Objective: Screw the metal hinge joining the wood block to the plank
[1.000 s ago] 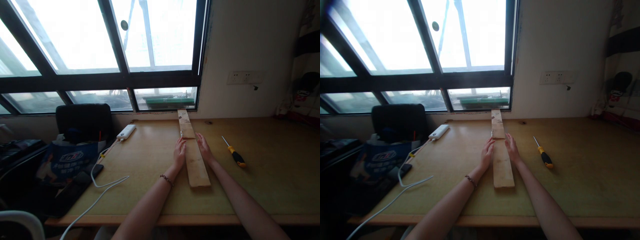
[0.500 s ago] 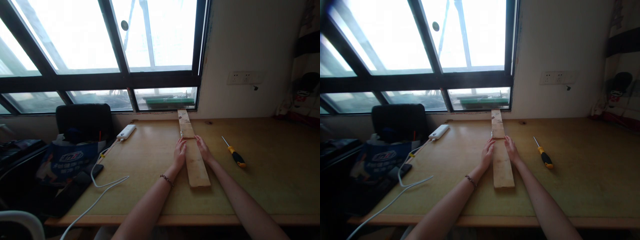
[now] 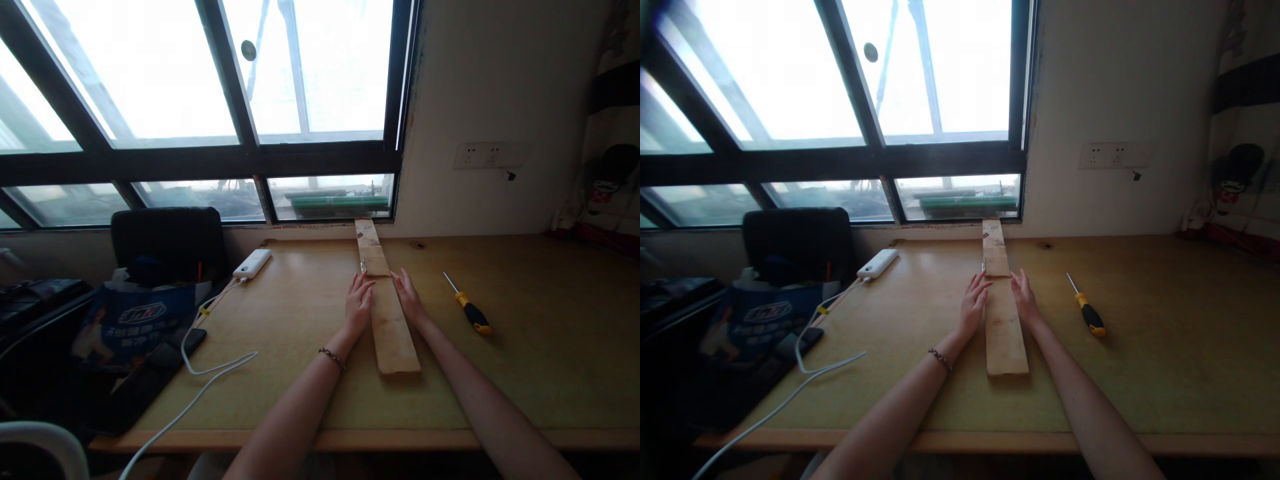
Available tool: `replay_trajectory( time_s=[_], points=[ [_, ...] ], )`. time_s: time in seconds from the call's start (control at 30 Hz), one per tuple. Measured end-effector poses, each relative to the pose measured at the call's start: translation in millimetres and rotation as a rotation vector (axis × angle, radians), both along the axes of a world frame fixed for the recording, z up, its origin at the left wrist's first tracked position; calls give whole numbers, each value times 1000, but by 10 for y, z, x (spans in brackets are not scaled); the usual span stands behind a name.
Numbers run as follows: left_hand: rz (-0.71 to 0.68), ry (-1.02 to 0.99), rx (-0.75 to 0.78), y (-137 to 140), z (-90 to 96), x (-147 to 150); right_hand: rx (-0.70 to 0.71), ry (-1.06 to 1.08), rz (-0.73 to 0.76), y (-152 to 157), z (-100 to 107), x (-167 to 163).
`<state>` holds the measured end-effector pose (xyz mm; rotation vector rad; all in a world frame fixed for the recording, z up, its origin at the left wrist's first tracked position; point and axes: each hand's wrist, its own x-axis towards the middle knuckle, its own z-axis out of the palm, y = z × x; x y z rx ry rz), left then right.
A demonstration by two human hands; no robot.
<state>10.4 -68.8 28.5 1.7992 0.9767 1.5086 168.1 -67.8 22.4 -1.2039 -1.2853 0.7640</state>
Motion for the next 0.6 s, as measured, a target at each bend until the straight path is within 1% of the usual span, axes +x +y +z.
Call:
replay_trajectory(
  time_s=[0.07,0.13,0.2,0.33,0.43,0.6],
  points=[
    [20,92,27,24,22,-13,30,-7,7,-24,46,-15],
    [53,143,15,56,29,-14,69,-7,25,-57,111,-36],
    [64,153,-23,86,23,-4,112,-1,74,-95,187,-61],
    [27,96,-97,110,9,16,157,-24,182,-157,306,-100],
    [25,70,-108,98,18,14,165,-63,208,-166,325,-106],
    [95,135,-138,92,22,-4,144,-70,143,-132,255,-80]
  ],
)
